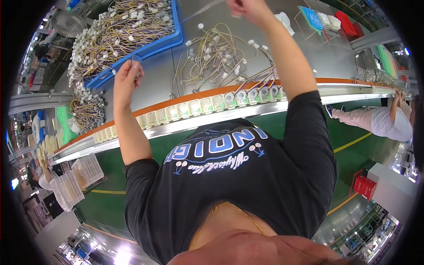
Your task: The person repeatedly takes wired components from a pile on the workstation, separates their wires, and presses the components into individual fixture slots along an assembly line track by hand.
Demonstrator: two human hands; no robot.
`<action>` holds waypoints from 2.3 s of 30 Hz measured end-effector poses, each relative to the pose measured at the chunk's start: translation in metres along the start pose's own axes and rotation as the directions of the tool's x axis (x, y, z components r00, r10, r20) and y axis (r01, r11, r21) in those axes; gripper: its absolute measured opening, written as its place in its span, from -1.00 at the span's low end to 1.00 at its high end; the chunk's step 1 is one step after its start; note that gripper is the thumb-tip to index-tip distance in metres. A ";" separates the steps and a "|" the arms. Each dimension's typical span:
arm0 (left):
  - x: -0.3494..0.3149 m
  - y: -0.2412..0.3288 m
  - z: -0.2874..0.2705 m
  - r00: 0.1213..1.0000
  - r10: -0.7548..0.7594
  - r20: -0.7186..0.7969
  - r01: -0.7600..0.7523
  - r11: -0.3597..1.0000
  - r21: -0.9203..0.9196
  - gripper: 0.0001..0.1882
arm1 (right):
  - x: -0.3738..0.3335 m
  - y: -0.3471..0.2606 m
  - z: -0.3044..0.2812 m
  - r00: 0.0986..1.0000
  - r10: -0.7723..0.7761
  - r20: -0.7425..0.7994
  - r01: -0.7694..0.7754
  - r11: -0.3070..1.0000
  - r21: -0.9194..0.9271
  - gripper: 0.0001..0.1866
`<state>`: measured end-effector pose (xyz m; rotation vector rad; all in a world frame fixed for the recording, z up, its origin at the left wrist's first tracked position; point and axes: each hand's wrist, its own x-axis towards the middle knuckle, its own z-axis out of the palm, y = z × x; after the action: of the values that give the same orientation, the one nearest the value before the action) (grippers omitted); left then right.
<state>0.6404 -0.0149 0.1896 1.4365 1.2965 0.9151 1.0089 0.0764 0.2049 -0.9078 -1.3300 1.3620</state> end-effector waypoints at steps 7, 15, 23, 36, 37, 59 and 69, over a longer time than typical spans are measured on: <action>-0.018 -0.014 0.096 0.922 0.229 0.314 -0.322 0.902 0.288 -0.76 | -0.108 0.052 -0.071 0.895 0.243 -0.374 -0.306 -0.274 -0.912 -0.77; -0.018 -0.003 0.169 0.872 0.253 0.419 -0.404 0.856 0.323 -0.69 | -0.130 0.072 0.040 0.916 0.234 0.326 -0.085 0.908 -0.411 -0.75; -0.032 -0.021 0.160 0.935 0.189 0.300 -0.205 0.978 0.023 -0.64 | -0.136 0.062 0.061 0.879 0.370 0.302 -0.371 0.927 -0.054 -0.81; -0.043 -0.017 0.150 0.948 0.096 0.304 -0.230 0.868 0.441 -0.73 | -0.158 0.062 0.103 0.948 -0.052 0.315 0.270 0.655 -0.706 -0.78; -0.042 -0.017 0.149 0.935 0.103 0.341 -0.246 0.878 0.410 -0.73 | -0.157 0.062 0.102 0.923 -0.037 0.382 0.325 0.607 -0.725 -0.79; -0.065 -0.035 0.139 0.804 0.280 0.524 -0.563 0.640 0.523 -0.45 | -0.169 0.070 0.103 0.870 0.150 0.469 0.357 0.465 -0.811 -0.89; -0.067 -0.040 0.143 0.802 0.333 0.497 -0.579 0.639 0.507 -0.48 | -0.165 0.072 0.106 0.752 0.026 0.658 0.612 0.343 -0.713 -0.79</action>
<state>0.7558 -0.1053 0.1191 2.4515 0.9907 0.4655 0.9355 -0.1029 0.1262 -0.8237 -2.7453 0.4343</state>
